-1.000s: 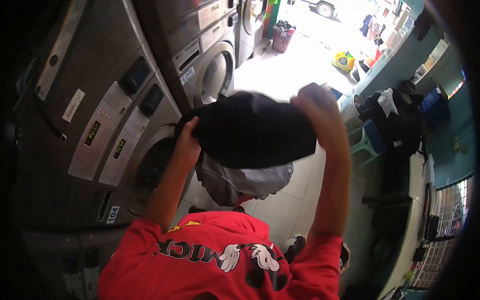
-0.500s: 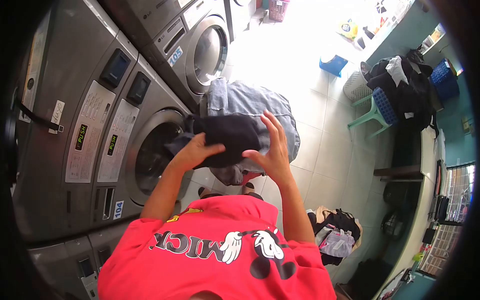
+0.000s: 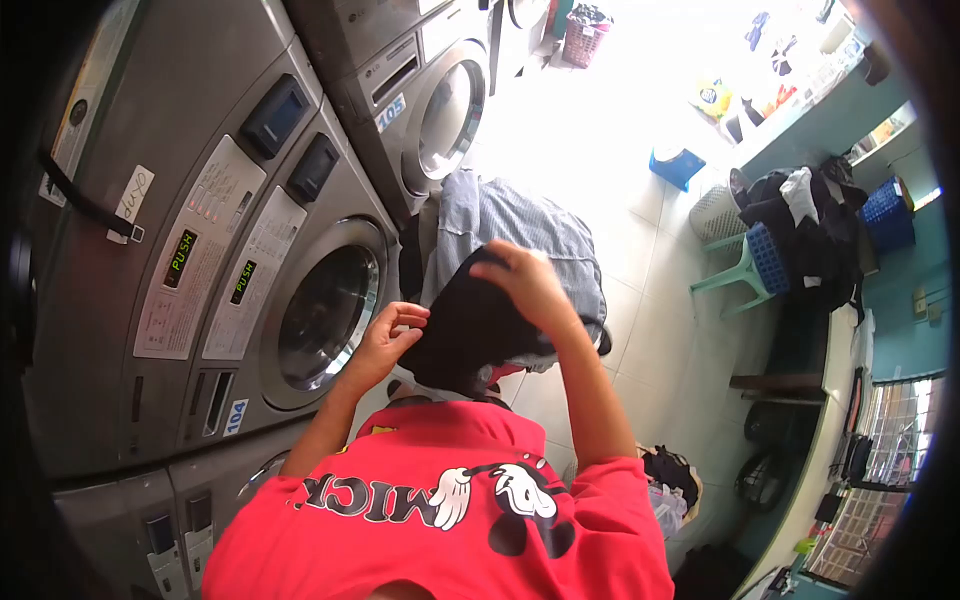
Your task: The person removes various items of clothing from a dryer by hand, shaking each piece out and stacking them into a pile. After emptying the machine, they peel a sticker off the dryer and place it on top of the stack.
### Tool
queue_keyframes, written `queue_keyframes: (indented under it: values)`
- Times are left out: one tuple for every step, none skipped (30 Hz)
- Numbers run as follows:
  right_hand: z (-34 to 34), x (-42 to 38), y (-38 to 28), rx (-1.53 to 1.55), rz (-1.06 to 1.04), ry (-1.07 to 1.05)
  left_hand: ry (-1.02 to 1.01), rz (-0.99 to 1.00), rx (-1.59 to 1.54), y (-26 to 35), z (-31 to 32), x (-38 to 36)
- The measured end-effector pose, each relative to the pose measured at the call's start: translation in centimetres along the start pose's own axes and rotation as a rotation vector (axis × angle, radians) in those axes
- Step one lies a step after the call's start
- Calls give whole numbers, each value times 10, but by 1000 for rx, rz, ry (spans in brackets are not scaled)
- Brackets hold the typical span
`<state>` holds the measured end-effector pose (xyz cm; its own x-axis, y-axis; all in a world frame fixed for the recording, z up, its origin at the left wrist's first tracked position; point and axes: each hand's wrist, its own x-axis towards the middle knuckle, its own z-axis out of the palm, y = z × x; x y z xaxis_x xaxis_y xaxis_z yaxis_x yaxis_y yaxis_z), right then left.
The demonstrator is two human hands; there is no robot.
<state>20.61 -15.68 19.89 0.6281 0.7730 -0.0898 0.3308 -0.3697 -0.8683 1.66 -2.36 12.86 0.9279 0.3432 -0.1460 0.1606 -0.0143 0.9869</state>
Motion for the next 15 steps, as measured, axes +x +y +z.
queue_keyframes:
  values:
    - [-2,12,2,-113,-70,110,32,-42,-91,-3,-5,-2]
    - [-12,24,-1,-119,23,51,30,-62,-176,-2,-9,-4]
    - [-22,30,-11,-197,12,82,38,-53,-182,-5,-14,-6]
    - [-30,34,-22,-200,5,111,55,-74,-211,-10,-19,-8]
    - [-35,37,-31,-203,-1,139,72,-94,-240,-15,-24,-10]
    - [-38,38,-38,-210,-9,135,98,-96,-237,-17,-28,-13]
    - [-39,38,-44,-323,-166,245,104,-91,-243,-20,-32,-16]
    - [-37,37,-47,-434,-324,354,117,-115,-256,-24,-36,-18]
    - [-32,36,-49,-439,-328,349,129,-140,-270,-27,-40,-21]
    - [-25,33,-48,-512,-378,356,133,-138,-275,-30,-43,-23]
    - [-17,30,-46,-585,-426,363,135,-138,-258,-32,-47,-26]
    - [-6,30,-32,-631,-496,360,136,-139,-240,-34,-50,-29]
    - [5,28,-19,-692,-535,302,138,-139,-244,-36,-54,-31]
    - [18,25,-8,-695,-563,190,131,-135,-220,-38,-57,-33]
    - [30,20,-6,-617,-596,89,124,-132,-195,-39,-61,-35]
